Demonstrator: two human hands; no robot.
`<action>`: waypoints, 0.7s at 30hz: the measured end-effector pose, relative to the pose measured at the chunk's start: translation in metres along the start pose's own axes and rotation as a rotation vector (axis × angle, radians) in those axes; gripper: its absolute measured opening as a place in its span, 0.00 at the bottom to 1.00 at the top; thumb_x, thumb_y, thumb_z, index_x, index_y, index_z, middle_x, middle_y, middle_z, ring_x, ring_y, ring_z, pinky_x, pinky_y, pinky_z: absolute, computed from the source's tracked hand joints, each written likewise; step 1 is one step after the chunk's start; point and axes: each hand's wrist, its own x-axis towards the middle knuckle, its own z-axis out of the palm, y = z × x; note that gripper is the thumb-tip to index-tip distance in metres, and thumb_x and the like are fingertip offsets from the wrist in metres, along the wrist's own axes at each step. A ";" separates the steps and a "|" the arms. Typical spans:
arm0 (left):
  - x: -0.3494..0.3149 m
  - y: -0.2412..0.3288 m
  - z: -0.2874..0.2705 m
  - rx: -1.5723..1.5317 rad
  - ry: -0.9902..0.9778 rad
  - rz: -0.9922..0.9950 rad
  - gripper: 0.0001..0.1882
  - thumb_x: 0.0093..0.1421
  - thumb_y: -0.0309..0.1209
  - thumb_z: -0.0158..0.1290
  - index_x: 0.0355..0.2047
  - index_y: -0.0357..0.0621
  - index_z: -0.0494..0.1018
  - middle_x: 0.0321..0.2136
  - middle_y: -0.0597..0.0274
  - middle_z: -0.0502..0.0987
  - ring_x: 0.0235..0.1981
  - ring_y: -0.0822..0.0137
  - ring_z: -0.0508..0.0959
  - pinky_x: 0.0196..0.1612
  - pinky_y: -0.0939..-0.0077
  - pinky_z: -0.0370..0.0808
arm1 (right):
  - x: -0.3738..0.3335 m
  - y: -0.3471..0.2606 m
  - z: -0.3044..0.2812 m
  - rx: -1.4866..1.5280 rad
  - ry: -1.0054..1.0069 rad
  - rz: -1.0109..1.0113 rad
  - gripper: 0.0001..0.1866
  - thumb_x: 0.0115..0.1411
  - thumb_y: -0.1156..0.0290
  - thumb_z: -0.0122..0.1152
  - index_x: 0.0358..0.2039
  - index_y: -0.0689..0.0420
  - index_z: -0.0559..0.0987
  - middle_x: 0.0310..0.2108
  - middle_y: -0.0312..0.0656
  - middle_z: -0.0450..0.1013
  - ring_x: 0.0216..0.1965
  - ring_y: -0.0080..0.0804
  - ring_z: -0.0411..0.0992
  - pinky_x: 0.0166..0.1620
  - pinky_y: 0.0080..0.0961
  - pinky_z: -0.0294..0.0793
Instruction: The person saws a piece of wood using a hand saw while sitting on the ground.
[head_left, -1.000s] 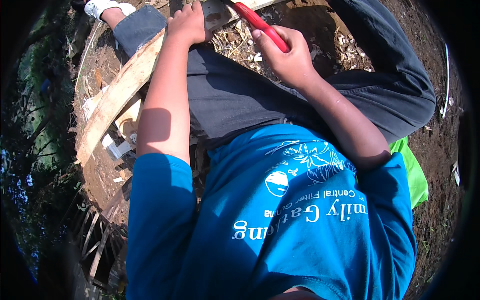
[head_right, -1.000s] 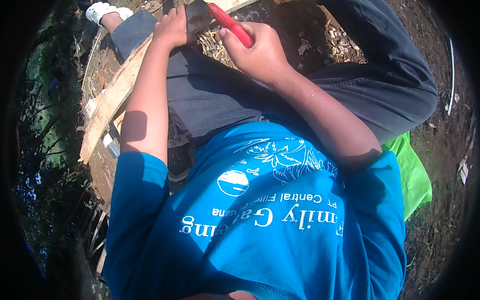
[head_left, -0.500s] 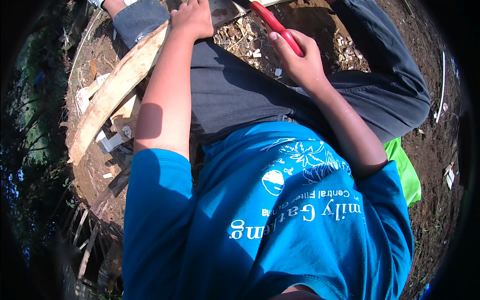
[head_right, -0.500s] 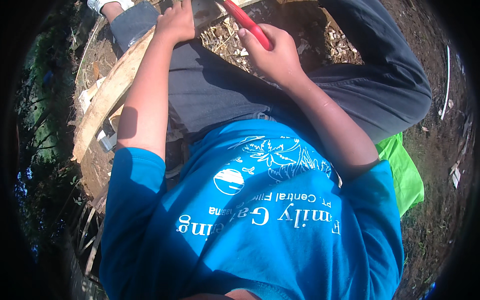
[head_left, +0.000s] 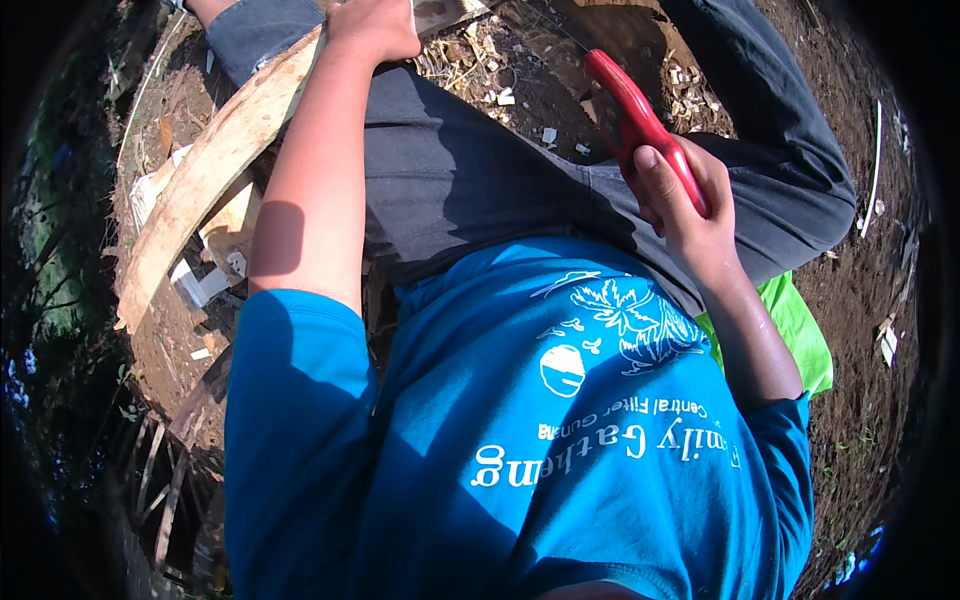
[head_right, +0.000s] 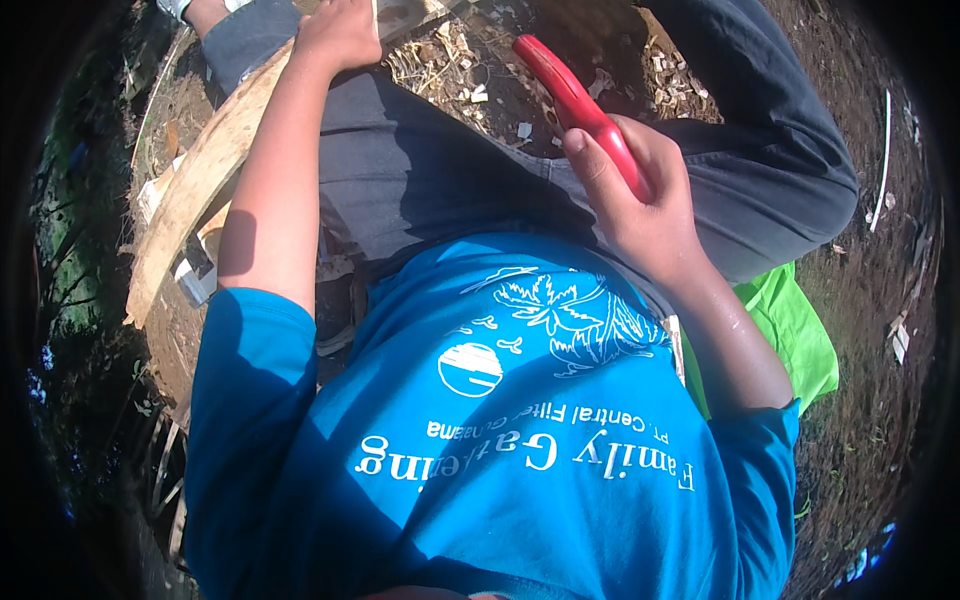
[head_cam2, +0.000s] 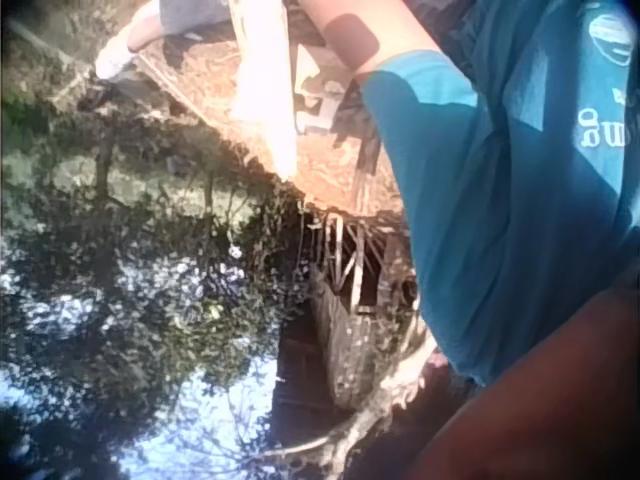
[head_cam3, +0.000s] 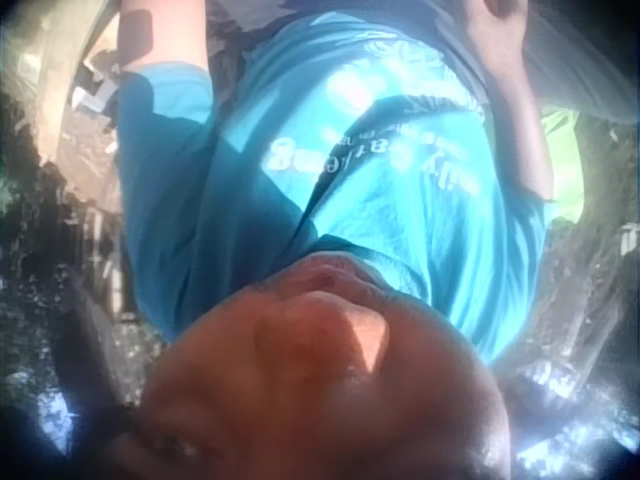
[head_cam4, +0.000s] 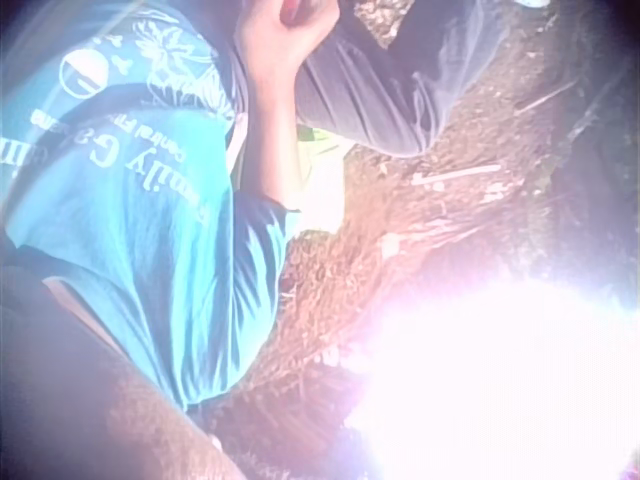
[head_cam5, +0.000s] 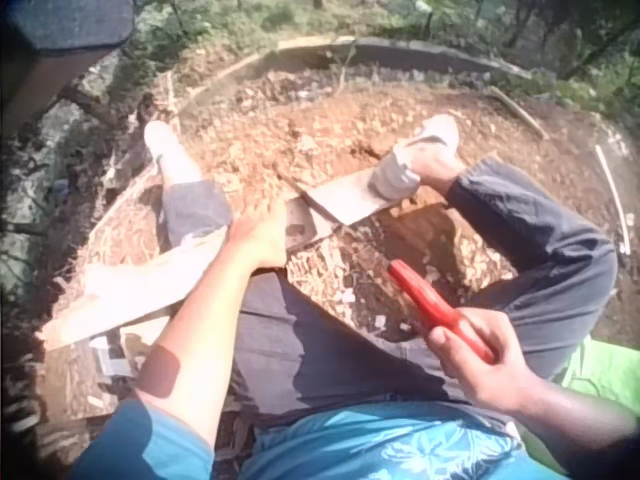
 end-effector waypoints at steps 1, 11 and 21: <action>0.000 0.001 0.000 -0.009 0.003 0.004 0.45 0.49 0.30 0.60 0.67 0.32 0.57 0.63 0.35 0.67 0.69 0.43 0.64 0.73 0.52 0.56 | -0.001 0.000 0.000 0.023 0.015 0.000 0.20 0.70 0.55 0.63 0.35 0.62 0.80 0.21 0.27 0.68 0.23 0.12 0.65 0.26 0.17 0.62; 0.005 0.000 0.002 -0.037 -0.048 -0.060 0.42 0.47 0.29 0.63 0.63 0.34 0.61 0.59 0.38 0.70 0.62 0.43 0.69 0.65 0.52 0.67 | 0.062 0.026 0.056 0.022 0.048 -0.224 0.20 0.70 0.59 0.61 0.25 0.60 0.78 0.17 0.30 0.68 0.21 0.14 0.65 0.26 0.21 0.64; 0.002 -0.001 0.008 -0.122 0.063 -0.033 0.47 0.49 0.32 0.62 0.69 0.38 0.56 0.62 0.39 0.68 0.63 0.43 0.69 0.66 0.49 0.66 | 0.093 -0.038 0.017 -0.140 -0.081 -0.200 0.27 0.66 0.42 0.62 0.38 0.57 0.82 0.23 0.33 0.74 0.23 0.19 0.74 0.28 0.16 0.71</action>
